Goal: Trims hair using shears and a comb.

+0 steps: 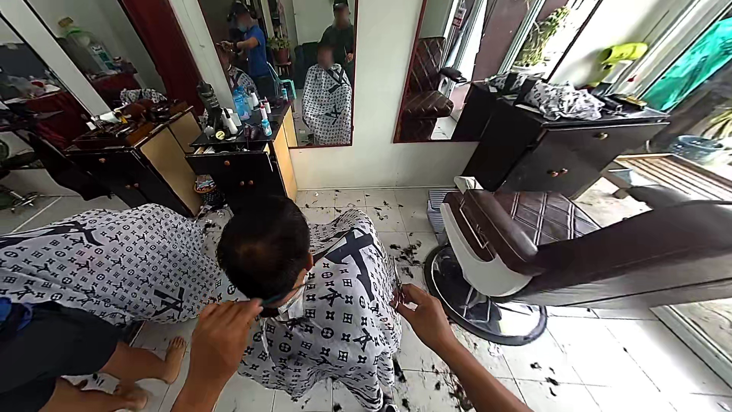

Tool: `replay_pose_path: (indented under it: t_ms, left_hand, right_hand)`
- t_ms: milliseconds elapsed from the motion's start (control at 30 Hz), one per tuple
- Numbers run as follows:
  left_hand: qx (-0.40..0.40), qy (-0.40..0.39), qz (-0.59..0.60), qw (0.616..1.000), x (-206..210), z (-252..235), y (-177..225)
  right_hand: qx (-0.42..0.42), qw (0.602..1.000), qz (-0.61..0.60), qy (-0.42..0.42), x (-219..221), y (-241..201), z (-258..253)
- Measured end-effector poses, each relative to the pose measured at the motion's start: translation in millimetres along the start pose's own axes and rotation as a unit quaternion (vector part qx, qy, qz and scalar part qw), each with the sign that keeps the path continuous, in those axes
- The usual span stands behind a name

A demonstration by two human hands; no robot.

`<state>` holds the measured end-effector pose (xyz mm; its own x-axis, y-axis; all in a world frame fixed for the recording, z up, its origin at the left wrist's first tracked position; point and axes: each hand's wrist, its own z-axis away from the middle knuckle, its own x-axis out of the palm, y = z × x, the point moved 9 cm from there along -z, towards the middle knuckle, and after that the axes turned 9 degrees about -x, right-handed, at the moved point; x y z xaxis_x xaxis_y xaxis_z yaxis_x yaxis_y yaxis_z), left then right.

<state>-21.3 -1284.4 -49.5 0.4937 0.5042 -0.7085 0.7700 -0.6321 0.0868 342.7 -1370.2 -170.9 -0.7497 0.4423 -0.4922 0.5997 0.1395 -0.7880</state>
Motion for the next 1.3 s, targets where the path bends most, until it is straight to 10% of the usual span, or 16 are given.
replay_pose_path:
  t_ms: [133,267,467,633,1000,1300]
  left_hand:
    - [-0.175,-0.027,0.124,0.976,-24,-25,-19]
    - [-0.071,-0.222,0.147,0.961,25,-2,-15]
    - [-0.128,-0.071,0.210,0.967,-18,-17,-44]
    - [-0.004,-0.190,0.200,0.961,35,12,-33]
    - [-0.045,-0.009,0.211,0.976,-1,3,-45]
    - [-0.010,0.043,0.195,0.980,-20,-8,-41]
  right_hand:
    - [-0.024,1.000,-0.003,-0.015,-3,-12,-8]
    - [-0.061,0.998,-0.010,-0.013,8,-44,-11]
    - [-0.087,0.996,0.010,0.003,22,-79,-18]
    - [-0.099,0.988,0.115,-0.001,25,-120,-33]
    - [-0.316,0.847,0.418,-0.087,50,-187,-61]
    - [-0.358,0.805,0.453,-0.136,73,-217,-76]
